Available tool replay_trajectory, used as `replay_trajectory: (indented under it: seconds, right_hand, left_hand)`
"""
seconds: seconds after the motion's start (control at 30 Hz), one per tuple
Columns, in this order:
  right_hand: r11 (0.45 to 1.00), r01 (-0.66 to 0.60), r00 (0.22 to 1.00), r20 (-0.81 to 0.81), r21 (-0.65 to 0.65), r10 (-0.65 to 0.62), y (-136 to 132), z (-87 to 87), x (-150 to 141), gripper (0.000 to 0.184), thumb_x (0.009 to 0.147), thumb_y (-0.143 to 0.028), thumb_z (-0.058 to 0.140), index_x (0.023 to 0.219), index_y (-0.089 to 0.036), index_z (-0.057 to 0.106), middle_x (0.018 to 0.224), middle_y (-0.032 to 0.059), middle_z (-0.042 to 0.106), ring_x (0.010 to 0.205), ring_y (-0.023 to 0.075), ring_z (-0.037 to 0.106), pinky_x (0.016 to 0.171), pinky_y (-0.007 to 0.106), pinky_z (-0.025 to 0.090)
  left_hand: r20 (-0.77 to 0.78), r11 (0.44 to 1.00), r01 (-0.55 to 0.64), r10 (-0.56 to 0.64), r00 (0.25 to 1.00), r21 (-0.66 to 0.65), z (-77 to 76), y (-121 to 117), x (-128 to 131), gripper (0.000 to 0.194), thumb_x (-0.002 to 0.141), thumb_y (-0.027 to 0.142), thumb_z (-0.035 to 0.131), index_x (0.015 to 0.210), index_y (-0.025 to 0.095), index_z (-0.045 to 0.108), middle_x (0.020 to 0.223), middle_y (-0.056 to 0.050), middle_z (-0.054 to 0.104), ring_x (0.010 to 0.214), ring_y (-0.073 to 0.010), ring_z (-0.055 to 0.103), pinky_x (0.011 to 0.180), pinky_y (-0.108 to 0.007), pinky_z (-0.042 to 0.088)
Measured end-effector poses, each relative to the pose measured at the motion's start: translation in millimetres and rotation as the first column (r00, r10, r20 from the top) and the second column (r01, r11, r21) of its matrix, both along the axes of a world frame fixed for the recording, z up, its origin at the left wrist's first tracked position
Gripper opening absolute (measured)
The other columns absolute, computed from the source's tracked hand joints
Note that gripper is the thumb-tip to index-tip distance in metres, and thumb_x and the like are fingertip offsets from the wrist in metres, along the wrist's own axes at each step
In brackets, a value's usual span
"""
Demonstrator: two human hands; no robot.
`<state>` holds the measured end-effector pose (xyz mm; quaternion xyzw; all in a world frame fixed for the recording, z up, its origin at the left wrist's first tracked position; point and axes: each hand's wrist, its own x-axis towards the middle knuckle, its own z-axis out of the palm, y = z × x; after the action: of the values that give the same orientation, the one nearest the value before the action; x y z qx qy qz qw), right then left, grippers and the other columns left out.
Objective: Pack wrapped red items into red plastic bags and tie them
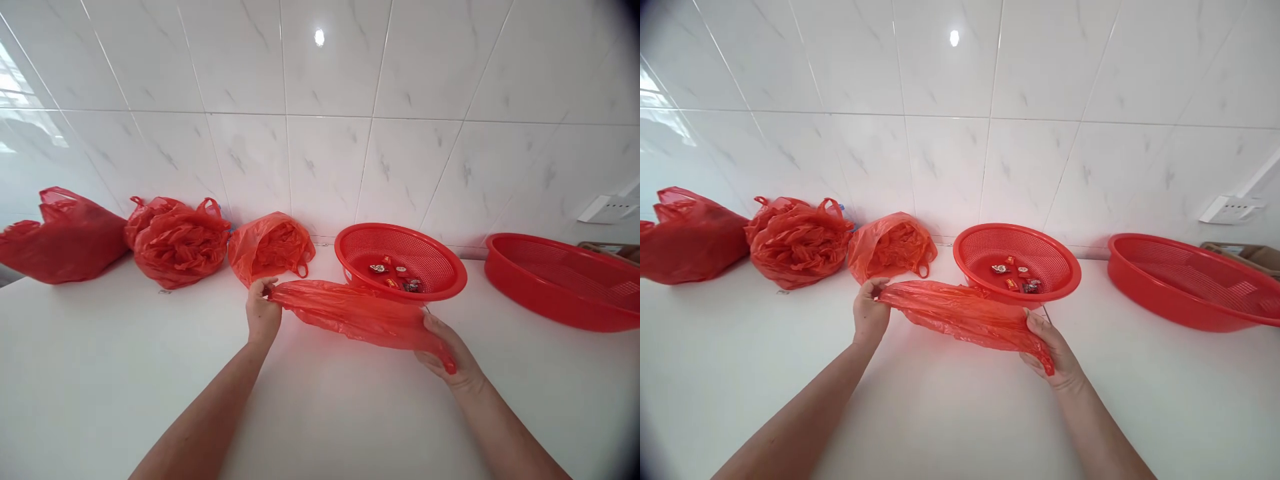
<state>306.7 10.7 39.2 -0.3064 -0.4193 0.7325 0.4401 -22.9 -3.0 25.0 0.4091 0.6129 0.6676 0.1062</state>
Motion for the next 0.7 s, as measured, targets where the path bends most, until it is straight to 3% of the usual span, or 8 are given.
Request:
replay_trajectory:
  seconds: [0.07, 0.17, 0.27, 0.33, 0.4, 0.5, 0.57, 0.7]
  right_hand:
    - [1.0, 0.0, 1.0, -0.001, -0.005, 0.0, 0.6, -2.4, 2.1, 0.026, 0.073, -0.042, 0.07, 0.079, -0.021, 0.056, 0.051, -0.0082, 0.046, 0.031, 0.0006, 0.022, 0.032, 0.015, 0.014]
    - [1.0, 0.015, 0.998, 0.065, -0.026, -0.013, 4.7, -8.8, 4.1, 0.027, 0.069, -0.039, 0.074, 0.084, -0.022, 0.059, 0.06, -0.006, 0.055, 0.036, 0.0025, 0.034, 0.034, 0.016, 0.023]
    - [0.999, 0.046, 0.98, 0.195, 0.0, -0.045, 13.0, -12.2, 4.7, 0.034, 0.067, -0.04, 0.076, 0.094, -0.022, 0.063, 0.085, 0.0009, 0.066, 0.063, 0.0111, 0.059, 0.051, 0.021, 0.044]
    - [0.981, 0.162, 0.917, 0.35, 0.104, -0.189, 17.6, -9.9, 4.4, 0.039, 0.07, -0.044, 0.072, 0.1, -0.022, 0.063, 0.097, 0.0048, 0.066, 0.082, 0.0178, 0.062, 0.066, 0.027, 0.049]
    - [0.896, 0.328, 0.731, 0.52, 0.298, -0.441, 16.4, -3.9, 2.2, 0.038, 0.074, -0.048, 0.066, 0.1, -0.02, 0.064, 0.097, 0.006, 0.066, 0.084, 0.0201, 0.061, 0.069, 0.03, 0.048]
    - [0.654, 0.387, 0.404, 0.518, 0.65, -0.754, -3.9, 6.8, -10.4, 0.029, 0.081, -0.046, 0.057, 0.088, -0.019, 0.064, 0.083, 0.0047, 0.065, 0.074, 0.0182, 0.059, 0.063, 0.027, 0.045]
    - [0.555, 0.236, 0.427, 0.428, 0.798, -0.797, -26.6, 9.7, -27.7, 0.024, 0.086, -0.04, 0.052, 0.081, -0.019, 0.062, 0.074, 0.0029, 0.063, 0.066, 0.0154, 0.056, 0.057, 0.024, 0.044]
    - [0.398, -0.229, 0.672, 0.441, 0.888, -0.595, -57.3, 0.8, -77.6, 0.02, 0.091, -0.025, 0.044, 0.084, -0.021, 0.062, 0.078, 0.0026, 0.065, 0.069, 0.014, 0.06, 0.062, 0.024, 0.049]
  left_hand:
    - [-0.044, 0.997, -0.072, 0.074, 0.996, 0.039, 1.4, 0.5, -5.5, 0.031, 0.062, 0.016, 0.058, 0.093, 0.02, 0.061, 0.08, 0.0, 0.054, 0.069, -0.0129, 0.051, 0.062, -0.025, 0.044]
    - [0.033, 0.998, -0.025, 0.024, 0.999, 0.053, 1.2, 2.6, -14.9, 0.031, 0.064, 0.015, 0.055, 0.094, 0.02, 0.057, 0.071, 0.003, 0.052, 0.062, -0.0115, 0.05, 0.057, -0.023, 0.043]
    - [0.18, 0.998, 0.05, -0.056, 0.982, 0.039, -2.0, 4.9, -19.5, 0.037, 0.063, 0.015, 0.055, 0.1, 0.02, 0.052, 0.079, 0.001, 0.057, 0.063, -0.0125, 0.055, 0.057, -0.025, 0.046]
    - [0.201, 0.998, 0.058, -0.06, 0.978, 0.018, -4.5, 5.5, -17.8, 0.042, 0.063, 0.015, 0.058, 0.104, 0.021, 0.05, 0.089, -0.002, 0.059, 0.07, -0.0142, 0.058, 0.06, -0.027, 0.049]
    - [0.146, 0.999, 0.031, -0.03, 0.989, -0.006, -5.8, 4.7, -12.4, 0.044, 0.064, 0.016, 0.061, 0.106, 0.021, 0.049, 0.096, -0.004, 0.059, 0.08, -0.0159, 0.059, 0.068, -0.029, 0.05]
    - [0.033, 0.999, 0.015, -0.014, 0.999, -0.035, -5.7, 1.3, -1.6, 0.043, 0.067, 0.016, 0.061, 0.108, 0.022, 0.05, 0.104, -0.005, 0.058, 0.09, -0.0175, 0.057, 0.076, -0.031, 0.049]
    - [-0.026, 0.999, 0.013, -0.014, 1.0, -0.048, -5.4, -1.0, 3.8, 0.041, 0.067, 0.017, 0.061, 0.107, 0.023, 0.052, 0.106, -0.005, 0.056, 0.095, -0.0186, 0.055, 0.079, -0.032, 0.048]
    - [-0.089, 0.999, 0.024, -0.026, 0.996, -0.029, -5.8, -4.1, 5.9, 0.025, 0.07, 0.02, 0.059, 0.095, 0.021, 0.059, 0.103, -0.005, 0.054, 0.097, -0.0192, 0.053, 0.083, -0.032, 0.045]
